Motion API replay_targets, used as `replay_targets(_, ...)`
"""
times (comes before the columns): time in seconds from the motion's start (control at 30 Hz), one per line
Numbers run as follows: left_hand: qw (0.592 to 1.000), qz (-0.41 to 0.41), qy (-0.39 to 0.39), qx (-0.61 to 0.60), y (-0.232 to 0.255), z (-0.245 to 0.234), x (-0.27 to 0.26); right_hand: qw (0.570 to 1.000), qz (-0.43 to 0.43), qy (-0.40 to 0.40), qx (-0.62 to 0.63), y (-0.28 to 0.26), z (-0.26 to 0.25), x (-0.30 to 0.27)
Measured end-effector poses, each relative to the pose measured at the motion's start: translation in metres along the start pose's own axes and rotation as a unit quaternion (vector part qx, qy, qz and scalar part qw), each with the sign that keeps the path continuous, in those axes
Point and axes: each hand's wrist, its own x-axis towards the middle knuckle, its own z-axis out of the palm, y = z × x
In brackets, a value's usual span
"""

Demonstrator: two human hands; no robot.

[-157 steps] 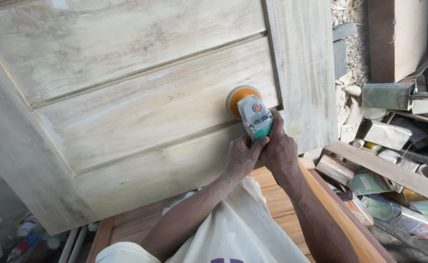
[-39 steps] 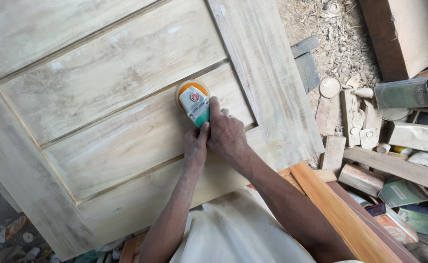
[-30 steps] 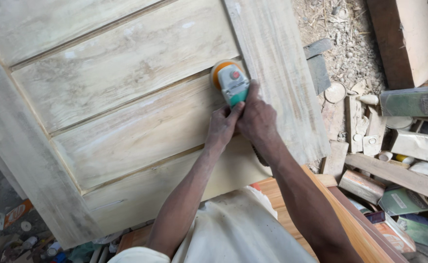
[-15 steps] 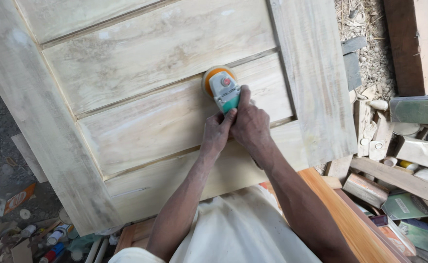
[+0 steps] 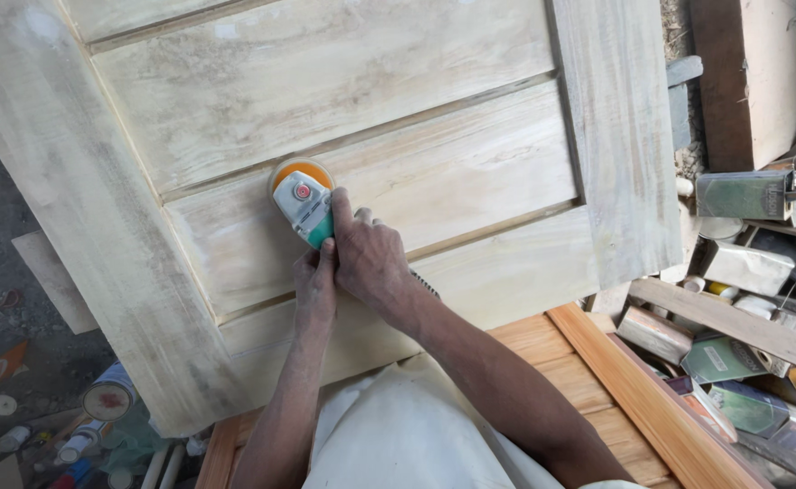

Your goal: The person uses an electric orbital sander to smooth the surface of a large wooden door. They move the tool across the flat panels and along the raised edges, occasionally using their left hand to steady the door or wipe away dust.

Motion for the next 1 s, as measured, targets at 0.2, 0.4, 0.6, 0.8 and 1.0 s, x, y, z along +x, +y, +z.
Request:
replay_targets(0.2,0.999,0.011,-0.038,-0.030,-0.002,0.047,0.007,0.995,0.093,-0.033,0.032,0.034,-0.015,-0.004)
replay_targets(0.4,0.997,-0.010,-0.077,0.010,0.019,0.119,0.014,0.993,0.072,0.091,-0.002,0.101,-0.035,-0.009)
replay_targets(0.6,0.988,-0.029,-0.134,0.066,0.039,0.177,0.019,0.986,0.128,0.102,0.013,0.149,-0.067,-0.016)
replay_targets(0.8,0.976,-0.001,-0.162,0.143,0.045,0.230,0.028,0.977,0.162,0.136,0.026,0.192,-0.090,-0.025)
replay_targets(1.0,0.961,0.004,-0.227,0.157,0.042,0.272,0.036,0.962,0.226,0.155,-0.006,0.230,-0.102,-0.032)
